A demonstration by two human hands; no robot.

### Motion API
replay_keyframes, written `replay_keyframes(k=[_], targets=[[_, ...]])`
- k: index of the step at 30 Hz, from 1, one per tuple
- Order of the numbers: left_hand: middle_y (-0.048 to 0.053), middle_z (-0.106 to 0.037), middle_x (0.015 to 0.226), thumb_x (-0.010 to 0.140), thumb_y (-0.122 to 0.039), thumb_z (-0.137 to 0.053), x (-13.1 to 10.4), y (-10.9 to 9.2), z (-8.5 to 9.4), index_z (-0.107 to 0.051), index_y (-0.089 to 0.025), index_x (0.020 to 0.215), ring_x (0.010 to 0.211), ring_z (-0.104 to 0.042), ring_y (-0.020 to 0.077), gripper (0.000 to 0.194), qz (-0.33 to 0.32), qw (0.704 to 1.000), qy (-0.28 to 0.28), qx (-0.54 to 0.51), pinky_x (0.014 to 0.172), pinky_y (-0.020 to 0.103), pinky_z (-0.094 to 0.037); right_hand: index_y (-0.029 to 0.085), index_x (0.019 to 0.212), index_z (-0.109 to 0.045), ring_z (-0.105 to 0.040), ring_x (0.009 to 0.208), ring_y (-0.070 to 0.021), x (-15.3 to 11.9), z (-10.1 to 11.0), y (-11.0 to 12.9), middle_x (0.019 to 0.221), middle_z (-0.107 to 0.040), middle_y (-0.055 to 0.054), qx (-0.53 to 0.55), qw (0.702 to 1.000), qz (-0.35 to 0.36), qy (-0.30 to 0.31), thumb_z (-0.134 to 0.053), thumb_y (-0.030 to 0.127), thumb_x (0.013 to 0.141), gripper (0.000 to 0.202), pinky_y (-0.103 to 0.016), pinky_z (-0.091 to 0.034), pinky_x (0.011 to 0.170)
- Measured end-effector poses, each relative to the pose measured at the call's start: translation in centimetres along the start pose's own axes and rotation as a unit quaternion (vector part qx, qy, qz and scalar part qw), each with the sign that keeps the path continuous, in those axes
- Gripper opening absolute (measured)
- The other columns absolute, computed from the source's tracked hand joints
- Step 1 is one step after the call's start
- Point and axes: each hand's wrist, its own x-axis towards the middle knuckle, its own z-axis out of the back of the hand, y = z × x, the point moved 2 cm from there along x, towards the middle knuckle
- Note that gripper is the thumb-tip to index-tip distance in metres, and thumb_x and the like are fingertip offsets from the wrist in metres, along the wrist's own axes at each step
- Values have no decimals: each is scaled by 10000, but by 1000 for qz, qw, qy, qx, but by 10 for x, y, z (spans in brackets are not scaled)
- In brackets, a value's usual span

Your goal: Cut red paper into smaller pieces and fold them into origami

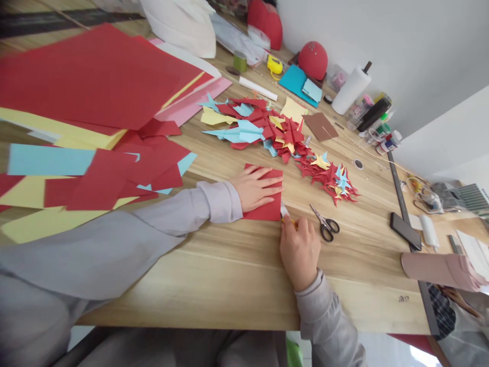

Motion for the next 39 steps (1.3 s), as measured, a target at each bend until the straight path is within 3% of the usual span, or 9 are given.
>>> replay_keyframes(k=[39], targets=[[17,-490,1468,967,-434,-410,2,-1,-2,-546,-332,1354,1351,-357,379,422,3,1000,4,1,1057,566,-264,221,1108,-704,-501,707,-160,13,-5,1,774,-562,-38,-33,999,-10,9,-546,241,945,229,-283,-310,599]])
